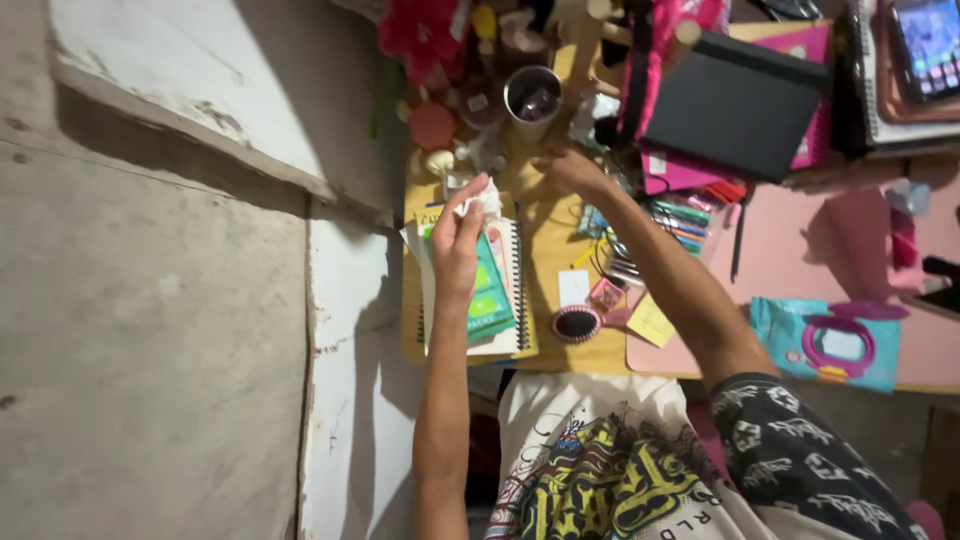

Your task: The person organizes a cluttered desk by picking up and moving various items including a plush toy, a small container, a notebook, and a pen holder. They also handle a tablet case and a set of colored pens, placing them in different positions on the desk.

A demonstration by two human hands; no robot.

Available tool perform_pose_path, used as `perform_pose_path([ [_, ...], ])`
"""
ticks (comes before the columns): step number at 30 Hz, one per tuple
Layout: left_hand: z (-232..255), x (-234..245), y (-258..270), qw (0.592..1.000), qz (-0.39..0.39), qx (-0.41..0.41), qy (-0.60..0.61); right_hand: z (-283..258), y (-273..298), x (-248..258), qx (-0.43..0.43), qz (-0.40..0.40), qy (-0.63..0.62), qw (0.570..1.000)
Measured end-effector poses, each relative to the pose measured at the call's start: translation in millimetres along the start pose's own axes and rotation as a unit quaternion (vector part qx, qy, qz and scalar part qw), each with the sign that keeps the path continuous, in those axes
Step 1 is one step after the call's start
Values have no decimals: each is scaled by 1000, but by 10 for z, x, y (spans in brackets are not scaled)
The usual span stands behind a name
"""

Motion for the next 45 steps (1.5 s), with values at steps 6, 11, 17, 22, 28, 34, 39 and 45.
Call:
perform_pose_path([
  [6, -237, -569, 129, 994, 4, -26, 107, -900, 1831, 225, 229, -185, -58, 954],
  [11, -728, -1153, 268, 999, -29, -31, -22, -928, 2701, 743, 268, -229, -151, 924],
  [17, -1157, -1858, 587, 979, -127, -8, -158, -4, 2743, 1516, 269, 107, 46, 956],
  [22, -1900, -1446, 383, 930, -24, -56, -362, 1091, 2420, 2039, 121, 164, 184, 962],
  [28, -2729, -1023, 191, 893, 45, -63, -444, 1940, 2014, 1776, 7, 165, 340, 926],
  [34, -2987, -992, 395, 878, -106, 54, -463, 1654, 2264, 1565, 49, 212, 352, 911],
  [39, -2907, -880, 412, 834, -288, 116, -456, 887, 2208, 1181, 236, 188, 266, 916],
  [45, -2864, -506, 137, 794, -248, 184, -524, 680, 2014, 546, 301, 119, 513, 795],
])
Point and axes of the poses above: each hand's wrist, its own y-axis away from the middle knuckle, its own x-axis out of the back of the hand, z = x × y, the point moved 5 cm from there along -y, towards the middle knuckle, and after that the axes turned 7 degrees about y, right-handed, at the moved point
